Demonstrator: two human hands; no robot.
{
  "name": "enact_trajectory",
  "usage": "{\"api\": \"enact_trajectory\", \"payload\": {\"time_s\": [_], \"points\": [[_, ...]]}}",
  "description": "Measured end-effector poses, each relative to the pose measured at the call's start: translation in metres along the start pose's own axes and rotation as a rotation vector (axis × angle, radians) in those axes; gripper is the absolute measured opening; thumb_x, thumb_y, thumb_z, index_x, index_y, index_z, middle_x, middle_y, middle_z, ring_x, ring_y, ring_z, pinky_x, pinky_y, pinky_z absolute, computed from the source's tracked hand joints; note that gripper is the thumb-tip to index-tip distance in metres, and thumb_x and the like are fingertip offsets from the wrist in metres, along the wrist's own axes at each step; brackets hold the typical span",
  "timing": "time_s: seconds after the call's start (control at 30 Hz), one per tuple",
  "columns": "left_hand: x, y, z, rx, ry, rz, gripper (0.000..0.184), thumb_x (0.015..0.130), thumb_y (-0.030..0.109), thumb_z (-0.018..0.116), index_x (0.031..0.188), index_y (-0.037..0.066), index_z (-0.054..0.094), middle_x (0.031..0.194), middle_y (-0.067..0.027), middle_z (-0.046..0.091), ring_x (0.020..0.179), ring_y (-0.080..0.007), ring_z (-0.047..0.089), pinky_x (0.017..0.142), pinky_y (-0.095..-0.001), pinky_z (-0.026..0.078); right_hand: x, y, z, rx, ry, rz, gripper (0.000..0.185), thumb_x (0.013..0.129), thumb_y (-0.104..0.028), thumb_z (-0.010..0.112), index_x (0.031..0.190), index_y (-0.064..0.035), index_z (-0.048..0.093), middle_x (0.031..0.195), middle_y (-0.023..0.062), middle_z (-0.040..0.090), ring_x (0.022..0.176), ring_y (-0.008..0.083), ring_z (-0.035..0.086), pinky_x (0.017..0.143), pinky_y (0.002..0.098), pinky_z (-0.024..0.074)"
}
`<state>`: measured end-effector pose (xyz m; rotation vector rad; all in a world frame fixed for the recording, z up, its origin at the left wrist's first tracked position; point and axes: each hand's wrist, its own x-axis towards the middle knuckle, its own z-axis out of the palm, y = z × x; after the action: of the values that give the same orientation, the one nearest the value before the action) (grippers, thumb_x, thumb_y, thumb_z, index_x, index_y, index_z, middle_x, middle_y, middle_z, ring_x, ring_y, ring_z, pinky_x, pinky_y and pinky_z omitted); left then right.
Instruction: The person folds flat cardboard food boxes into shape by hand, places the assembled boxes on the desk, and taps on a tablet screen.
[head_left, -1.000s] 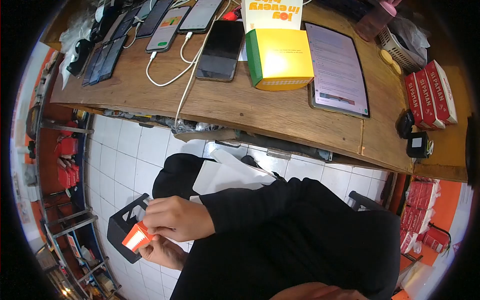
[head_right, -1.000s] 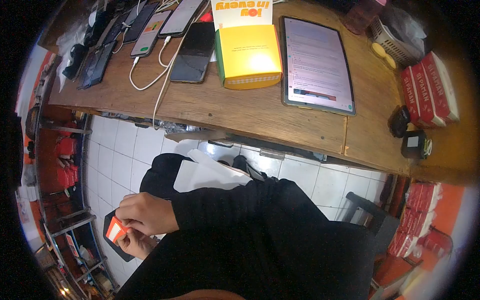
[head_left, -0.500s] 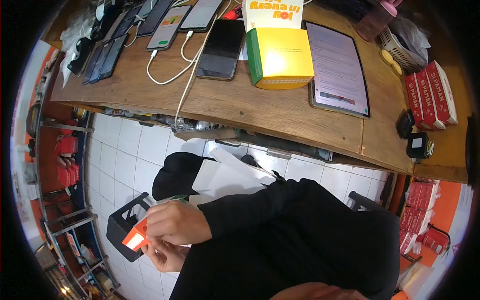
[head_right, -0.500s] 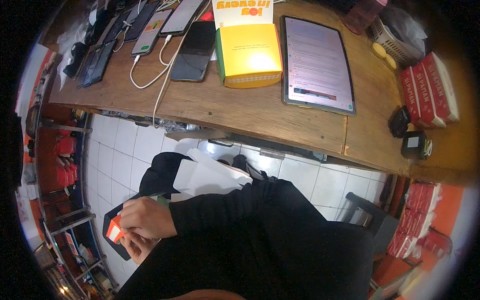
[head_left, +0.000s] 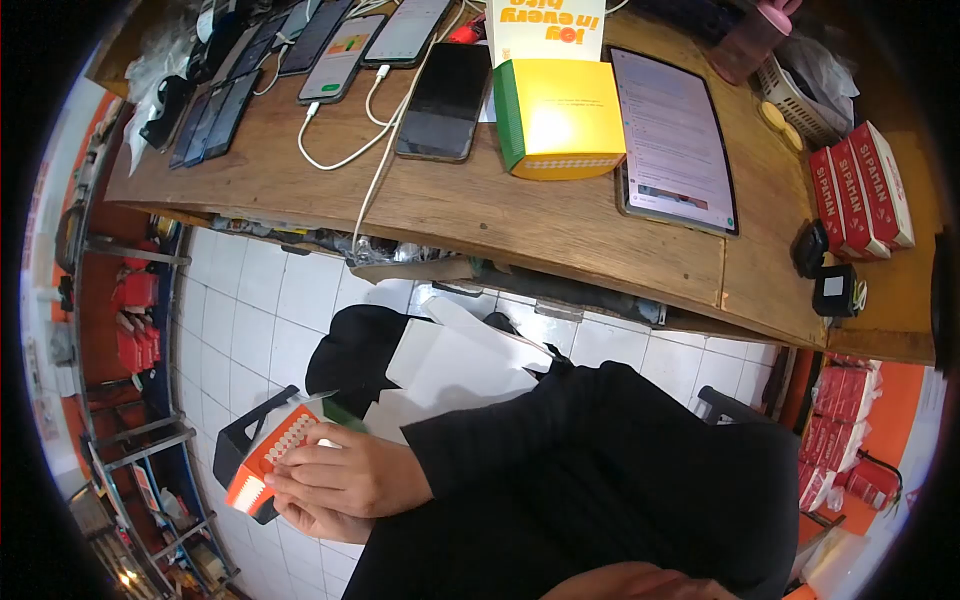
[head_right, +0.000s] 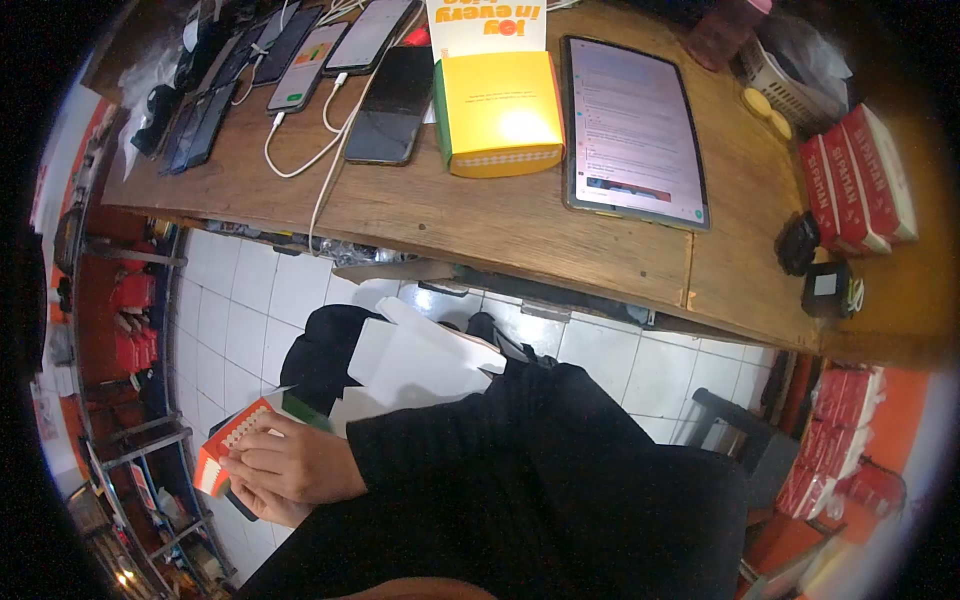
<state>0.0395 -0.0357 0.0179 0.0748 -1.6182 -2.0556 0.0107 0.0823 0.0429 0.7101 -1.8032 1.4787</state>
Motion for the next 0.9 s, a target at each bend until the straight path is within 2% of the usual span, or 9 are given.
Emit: {"api": "enact_trajectory", "payload": {"time_s": [0.17, 0.23, 0.27, 0.37, 0.53, 0.63, 0.73, 0.83, 0.9], "points": [[0.009, -0.012, -0.036, -0.113, 0.136, -0.115, 0.036, 0.090, 0.021, 0.041, 0.119, -0.001, 0.037, 0.110, -0.0163, 0.049, 0.095, -0.0211, 0.053, 0.080, -0.0303, 0.045, 0.004, 0.003, -0.013, -0.076, -0.130, -0.061, 0.036, 0.077, -0.013, 0.056, 0.111, -0.0090, 0.050, 0.108, 0.0076, 0.053, 0.105, 0.0206, 0.047, 0.084, 0.0410, 0.0359], [0.008, 0.018, 0.024, 0.037, 0.256, 0.027, 0.035, 0.090, 0.020, 0.041, 0.117, -0.002, 0.037, 0.107, -0.0173, 0.050, 0.095, -0.0211, 0.053, 0.081, -0.0307, 0.046, 0.001, 0.013, -0.019, -0.124, -0.206, -0.116, 0.038, 0.078, -0.014, 0.054, 0.116, -0.0105, 0.046, 0.115, 0.0104, 0.048, 0.110, 0.0235, 0.043, 0.088, 0.0471, 0.0328], [0.008, 0.030, 0.045, 0.112, 0.319, 0.100, 0.035, 0.089, 0.020, 0.042, 0.116, -0.003, 0.037, 0.106, -0.0178, 0.050, 0.095, -0.0212, 0.053, 0.081, -0.0309, 0.046, -0.003, 0.016, -0.021, -0.221, -0.229, -0.017, 0.049, 0.079, -0.014, 0.052, 0.125, -0.0148, 0.036, 0.126, 0.0158, 0.036, 0.114, 0.0270, 0.038, 0.091, 0.0484, 0.0298], [0.008, 0.039, 0.031, 0.040, 0.416, 0.223, 0.037, 0.087, 0.020, 0.045, 0.114, -0.006, 0.040, 0.102, -0.0186, 0.052, 0.092, -0.0191, 0.055, 0.079, -0.0284, 0.048, -0.004, 0.034, -0.017, -0.339, -0.108, 0.158, 0.051, 0.075, -0.007, 0.053, 0.124, -0.0143, 0.040, 0.126, 0.0166, 0.039, 0.113, 0.0241, 0.041, 0.089, 0.0432, 0.0331], [0.001, 0.027, 0.044, 0.001, 0.525, 0.268, 0.040, 0.087, 0.019, 0.046, 0.114, -0.009, 0.037, 0.107, -0.0209, 0.048, 0.097, -0.0187, 0.052, 0.081, -0.0257, 0.048, -0.009, 0.052, -0.018, -0.003, -0.214, 0.168, 0.077, 0.062, -0.010, 0.062, 0.129, -0.0011, 0.027, 0.125, 0.0235, 0.036, 0.110, 0.0338, 0.043, 0.091, 0.0442, 0.0324], [-0.002, 0.025, 0.042, -0.057, 0.501, 0.216, 0.042, 0.088, 0.021, 0.045, 0.115, -0.009, 0.035, 0.110, -0.0215, 0.047, 0.099, -0.0189, 0.051, 0.084, -0.0261, 0.046, -0.004, 0.050, -0.016, 0.017, -0.101, 0.198, 0.081, 0.058, -0.010, 0.068, 0.127, 0.0004, 0.029, 0.126, 0.0175, 0.039, 0.113, 0.0288, 0.043, 0.093, 0.0408, 0.0326], [0.000, 0.019, 0.034, -0.182, 0.423, 0.184, 0.045, 0.088, 0.025, 0.044, 0.118, -0.008, 0.033, 0.113, -0.0212, 0.045, 0.104, -0.0194, 0.048, 0.090, -0.0304, 0.041, -0.008, 0.063, -0.005, 0.112, -0.070, 0.205, 0.051, 0.068, -0.004, 0.060, 0.116, 0.0021, 0.044, 0.117, 0.0158, 0.049, 0.108, 0.0264, 0.048, 0.091, 0.0372, 0.0380], [-0.004, 0.011, 0.047, -0.076, 0.225, -0.112, 0.041, 0.087, 0.024, 0.046, 0.115, -0.004, 0.038, 0.106, -0.0166, 0.050, 0.101, -0.0188, 0.049, 0.089, -0.0327, 0.040, 0.004, 0.065, -0.014, 0.005, -0.147, -0.026, 0.034, 0.074, -0.003, 0.054, 0.107, 0.0019, 0.052, 0.107, 0.0157, 0.055, 0.100, 0.0250, 0.055, 0.086, 0.0336, 0.0438], [-0.004, 0.000, 0.042, -0.297, 0.111, -0.420, 0.037, 0.088, 0.026, 0.046, 0.114, 0.000, 0.041, 0.108, -0.0128, 0.050, 0.102, -0.0159, 0.048, 0.088, -0.0341, 0.039, 0.004, 0.065, -0.016, 0.059, -0.289, -0.193, 0.033, 0.074, -0.003, 0.053, 0.107, 0.0011, 0.053, 0.108, 0.0138, 0.055, 0.100, 0.0243, 0.055, 0.087, 0.0330, 0.0440]]}}
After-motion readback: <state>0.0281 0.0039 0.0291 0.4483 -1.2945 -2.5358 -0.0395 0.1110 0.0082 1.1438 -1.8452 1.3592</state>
